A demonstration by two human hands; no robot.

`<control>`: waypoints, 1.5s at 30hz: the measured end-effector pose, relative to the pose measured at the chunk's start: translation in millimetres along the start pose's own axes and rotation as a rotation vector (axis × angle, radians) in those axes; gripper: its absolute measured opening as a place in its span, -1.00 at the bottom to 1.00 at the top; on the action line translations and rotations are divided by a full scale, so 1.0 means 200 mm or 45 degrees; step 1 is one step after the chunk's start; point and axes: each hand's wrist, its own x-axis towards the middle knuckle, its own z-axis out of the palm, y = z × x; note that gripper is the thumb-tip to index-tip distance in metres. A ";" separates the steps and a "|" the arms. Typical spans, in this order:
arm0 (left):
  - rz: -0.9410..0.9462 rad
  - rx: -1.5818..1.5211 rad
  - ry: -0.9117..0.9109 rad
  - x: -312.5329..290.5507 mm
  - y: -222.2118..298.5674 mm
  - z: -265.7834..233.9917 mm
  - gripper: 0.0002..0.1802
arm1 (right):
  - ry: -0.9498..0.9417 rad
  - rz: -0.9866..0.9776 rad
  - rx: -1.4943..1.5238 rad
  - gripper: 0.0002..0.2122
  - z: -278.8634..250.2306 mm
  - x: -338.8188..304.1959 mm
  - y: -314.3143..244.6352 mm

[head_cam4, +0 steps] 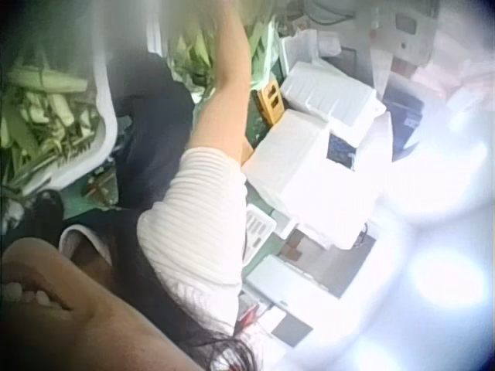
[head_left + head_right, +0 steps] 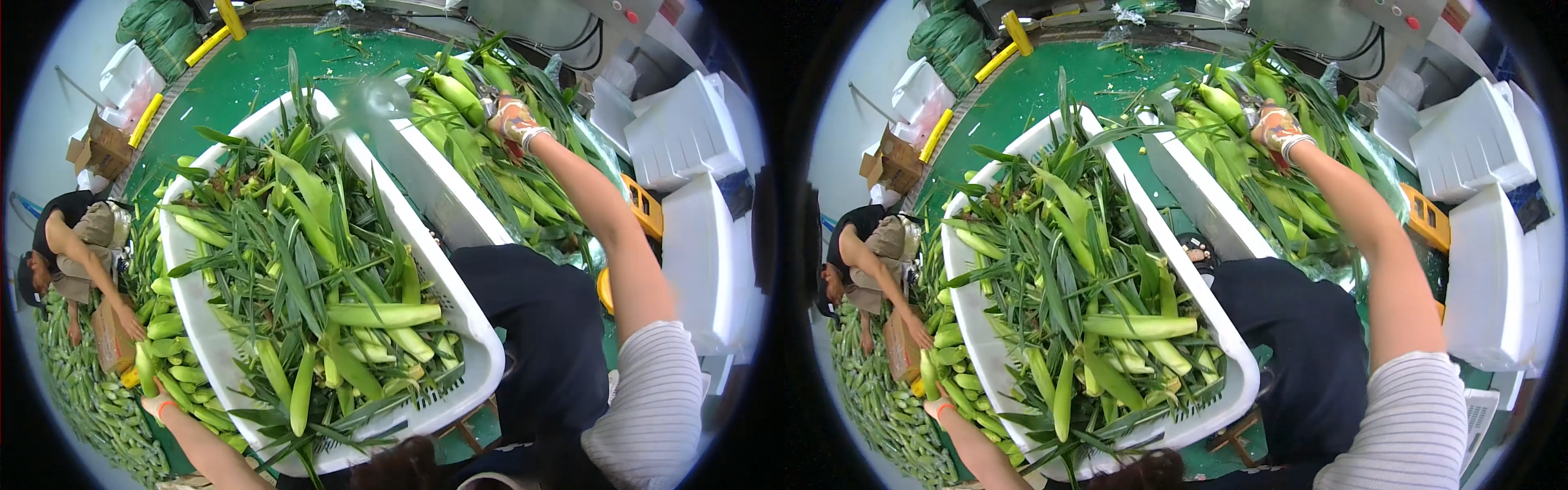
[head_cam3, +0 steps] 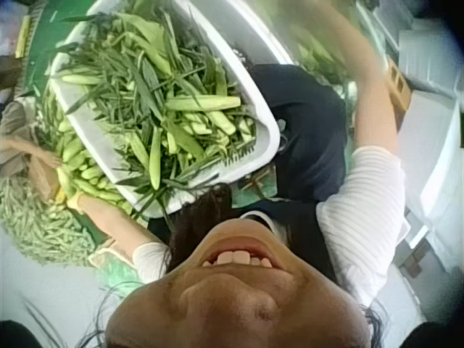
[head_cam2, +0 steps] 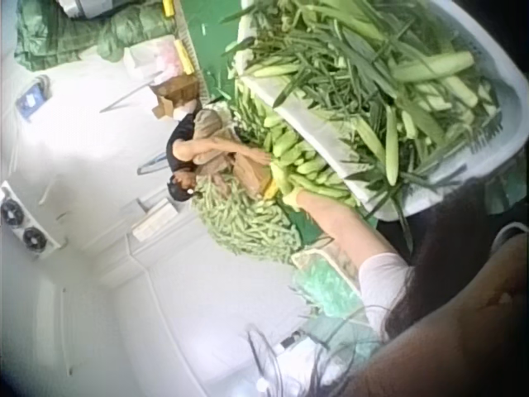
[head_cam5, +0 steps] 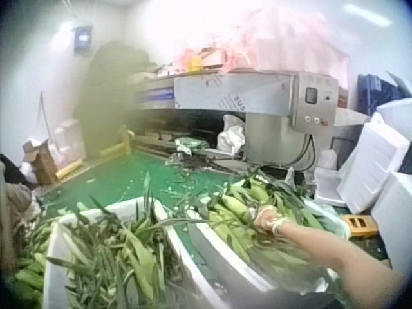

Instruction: The person trims ears of corn by cutting off stems and husks using shears and places them into crates.

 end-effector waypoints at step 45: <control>-0.507 -0.736 -0.483 -1.73 0.09 0.19 -0.54 | -1.575 -0.596 1.638 -0.59 -0.11 -2.05 -1.19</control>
